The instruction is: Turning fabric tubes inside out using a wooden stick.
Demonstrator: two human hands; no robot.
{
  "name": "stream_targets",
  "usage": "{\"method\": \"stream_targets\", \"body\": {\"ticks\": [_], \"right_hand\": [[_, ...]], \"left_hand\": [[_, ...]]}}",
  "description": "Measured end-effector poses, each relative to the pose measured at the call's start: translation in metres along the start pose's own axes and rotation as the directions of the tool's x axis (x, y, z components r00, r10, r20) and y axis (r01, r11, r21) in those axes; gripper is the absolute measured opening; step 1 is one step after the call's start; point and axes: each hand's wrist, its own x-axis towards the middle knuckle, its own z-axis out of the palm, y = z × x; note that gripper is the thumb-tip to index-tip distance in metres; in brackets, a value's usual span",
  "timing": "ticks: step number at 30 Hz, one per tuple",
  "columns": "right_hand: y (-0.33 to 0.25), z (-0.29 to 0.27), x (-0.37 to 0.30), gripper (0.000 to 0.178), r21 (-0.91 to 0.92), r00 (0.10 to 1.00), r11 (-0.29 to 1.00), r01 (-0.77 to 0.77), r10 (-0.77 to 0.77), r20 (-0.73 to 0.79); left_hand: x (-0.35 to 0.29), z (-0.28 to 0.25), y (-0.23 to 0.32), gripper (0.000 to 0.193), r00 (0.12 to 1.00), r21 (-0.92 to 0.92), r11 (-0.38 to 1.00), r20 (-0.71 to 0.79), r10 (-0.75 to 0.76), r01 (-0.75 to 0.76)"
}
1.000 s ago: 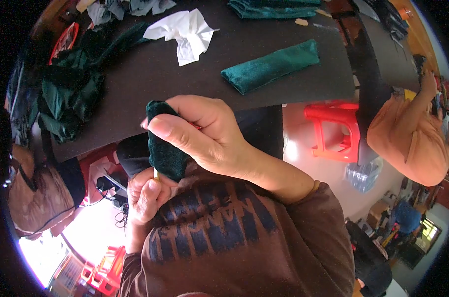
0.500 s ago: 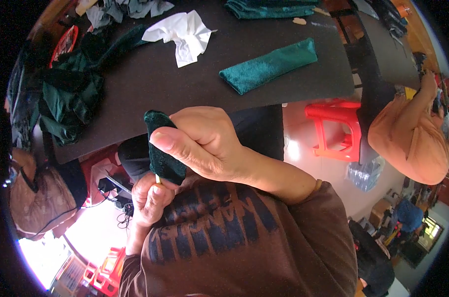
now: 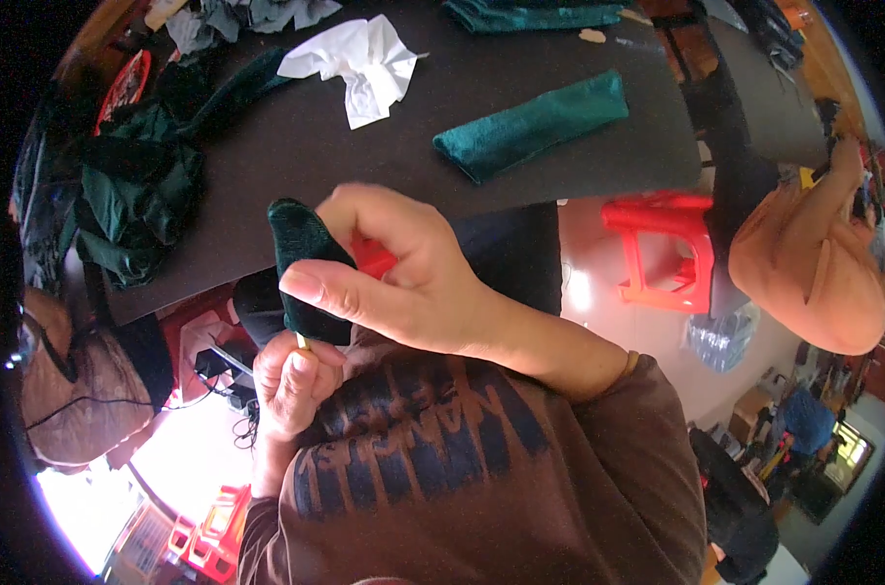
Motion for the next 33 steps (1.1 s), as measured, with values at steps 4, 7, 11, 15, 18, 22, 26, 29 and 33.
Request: {"method": "stream_targets", "body": {"ticks": [4,7,11,15,18,22,26,29,33], "right_hand": [[0.000,-0.003,0.008,0.004,0.127,0.996,0.990,0.060,-0.050,-0.078],[-0.005,-0.008,0.006,0.004,0.047,0.999,0.999,0.005,-0.007,0.049],[-0.002,-0.003,0.005,0.008,0.157,0.998,0.988,-0.001,-0.009,0.068],[-0.003,0.002,0.001,0.007,0.264,0.999,0.964,-0.041,0.039,0.013],[-0.005,-0.003,-0.001,0.007,0.265,0.967,0.931,-0.252,0.234,0.098],[-0.009,-0.006,0.001,0.006,0.184,0.986,0.970,-0.160,0.148,0.073],[-0.010,-0.006,0.005,0.006,0.154,0.994,0.983,-0.105,0.097,0.057],[-0.007,-0.004,0.004,0.008,0.074,0.978,0.987,-0.142,0.129,0.163],[-0.010,0.004,-0.001,0.011,0.332,0.928,0.871,-0.364,0.309,0.207]], "left_hand": [[0.003,-0.008,0.005,0.028,0.995,0.126,0.988,0.048,-0.091,0.085],[0.009,-0.013,0.014,0.025,0.975,0.431,0.901,0.179,-0.132,0.043],[0.002,-0.018,0.013,0.027,0.987,0.329,0.942,0.113,-0.110,0.068],[0.002,-0.014,0.011,0.027,0.993,0.230,0.971,0.085,-0.078,0.057],[0.002,-0.013,0.010,0.026,0.994,0.238,0.968,0.053,-0.099,0.084],[0.006,-0.012,0.011,0.023,0.997,0.362,0.932,0.081,0.008,-0.037],[0.007,-0.016,0.008,0.017,0.984,0.555,0.818,0.166,0.070,-0.152],[0.011,-0.016,0.011,0.014,0.970,0.688,0.686,0.199,0.138,-0.238],[0.012,-0.015,0.001,0.016,0.945,0.577,0.748,0.186,0.271,-0.328]]}}
